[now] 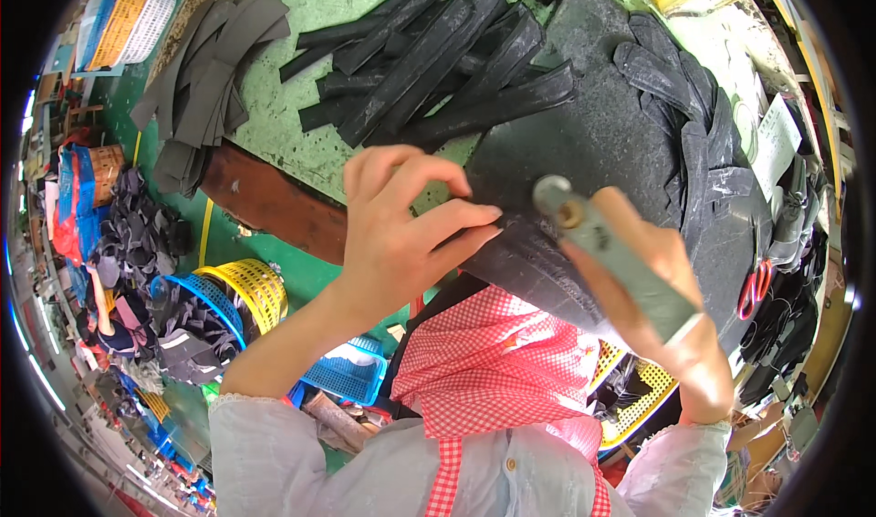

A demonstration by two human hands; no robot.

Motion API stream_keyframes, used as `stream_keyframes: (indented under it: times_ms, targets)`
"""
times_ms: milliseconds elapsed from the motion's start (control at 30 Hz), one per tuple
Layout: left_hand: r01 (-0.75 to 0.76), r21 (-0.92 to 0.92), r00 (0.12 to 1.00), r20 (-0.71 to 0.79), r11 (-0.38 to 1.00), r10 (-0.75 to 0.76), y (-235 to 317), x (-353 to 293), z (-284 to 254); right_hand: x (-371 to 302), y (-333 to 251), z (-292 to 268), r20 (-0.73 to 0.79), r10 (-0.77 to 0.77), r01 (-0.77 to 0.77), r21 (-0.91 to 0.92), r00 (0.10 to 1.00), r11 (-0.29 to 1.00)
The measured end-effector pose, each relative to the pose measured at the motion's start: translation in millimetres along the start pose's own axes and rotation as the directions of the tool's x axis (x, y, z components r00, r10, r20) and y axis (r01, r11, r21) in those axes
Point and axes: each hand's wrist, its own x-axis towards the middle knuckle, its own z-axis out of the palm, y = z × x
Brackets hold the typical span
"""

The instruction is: Flattening the edges of leather strips using a hammer on a workbench.

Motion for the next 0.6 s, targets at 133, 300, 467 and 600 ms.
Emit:
stream_keyframes:
  times_ms: [133, 300, 467, 600]
  targets:
    - [-0.149, -0.095, 0.989, 0.007, 0.984, 0.15, 2, 32, 19, -19, -7, -19, -0.127, 0.002, -0.004, -0.017, 0.992, 1.0]
    - [-0.371, -0.094, 0.924, 0.061, 0.924, 0.377, 3, 45, 30, -36, 6, -8, 0.058, 0.211, -0.214, 0.056, 0.976, 0.975]
    - [-0.22, -0.156, 0.962, 0.129, 0.963, 0.24, 4, 47, 21, -30, 11, -15, 0.0, 0.123, -0.122, 0.109, 0.992, 0.987]
    - [-0.253, -0.109, 0.956, 0.121, 0.961, 0.266, 8, 45, 23, -30, 11, -12, -0.124, 0.141, -0.14, 0.018, 0.982, 0.99]
